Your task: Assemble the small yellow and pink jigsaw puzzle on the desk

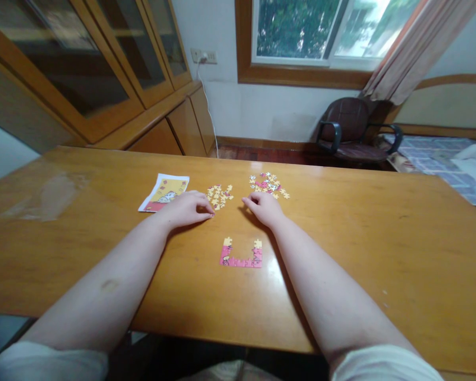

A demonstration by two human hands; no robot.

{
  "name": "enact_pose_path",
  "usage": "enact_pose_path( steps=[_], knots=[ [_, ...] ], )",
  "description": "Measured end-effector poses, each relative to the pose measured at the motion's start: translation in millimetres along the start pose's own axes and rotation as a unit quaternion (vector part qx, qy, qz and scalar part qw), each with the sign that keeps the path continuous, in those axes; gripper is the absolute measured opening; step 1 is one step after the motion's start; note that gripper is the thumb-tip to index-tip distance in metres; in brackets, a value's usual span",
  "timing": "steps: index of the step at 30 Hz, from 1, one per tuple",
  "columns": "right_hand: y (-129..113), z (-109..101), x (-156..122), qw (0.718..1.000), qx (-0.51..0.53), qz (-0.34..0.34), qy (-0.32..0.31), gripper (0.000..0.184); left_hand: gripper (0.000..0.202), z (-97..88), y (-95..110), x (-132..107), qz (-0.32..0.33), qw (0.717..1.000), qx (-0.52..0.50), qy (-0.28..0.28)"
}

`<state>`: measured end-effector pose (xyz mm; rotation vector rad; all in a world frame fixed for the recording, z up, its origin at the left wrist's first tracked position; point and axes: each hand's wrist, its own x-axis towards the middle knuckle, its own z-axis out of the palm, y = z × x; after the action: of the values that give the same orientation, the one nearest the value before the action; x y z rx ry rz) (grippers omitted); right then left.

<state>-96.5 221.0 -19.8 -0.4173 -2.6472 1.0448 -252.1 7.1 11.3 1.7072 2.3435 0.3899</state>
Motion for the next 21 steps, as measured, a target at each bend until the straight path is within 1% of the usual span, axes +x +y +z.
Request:
enact_pose_path(
  steps=[3,5,7,9,11,13,16,19,21],
  knots=[
    [-1,0,0,1.000,0.000,0.004,0.000,0.034,0.016,2.9,6,1,0.039,0.999,-0.014,-0.015],
    [-2,0,0,1.000,0.001,0.004,0.002,0.034,0.016,4.9,9,2,0.055,0.998,-0.024,-0.012],
    [-2,0,0,1.000,0.001,0.004,0.004,0.034,0.018,6.2,10,3,0.056,0.998,-0.034,0.011],
    [-1,1,0,1.000,0.000,0.003,0.007,0.035,0.019,6.4,10,3,0.044,0.997,-0.036,0.044],
    [-1,1,0,1.000,0.000,0.002,0.008,0.035,0.017,5.5,9,2,0.032,0.997,-0.032,0.061],
    [-1,1,0,1.000,0.001,0.002,0.006,0.035,0.015,4.1,8,1,0.029,0.998,-0.026,0.058],
    [-2,0,-1,1.000,0.003,-0.006,0.006,0.034,0.012,2.6,9,1,0.031,0.999,-0.012,0.036],
    [-3,2,-2,0.999,0.006,-0.034,0.006,0.031,0.018,5.6,12,3,0.033,0.999,-0.003,0.015],
    [-3,3,-2,0.998,0.006,-0.056,-0.001,0.025,0.021,11.2,14,6,0.039,0.999,-0.012,0.014]
  ],
)
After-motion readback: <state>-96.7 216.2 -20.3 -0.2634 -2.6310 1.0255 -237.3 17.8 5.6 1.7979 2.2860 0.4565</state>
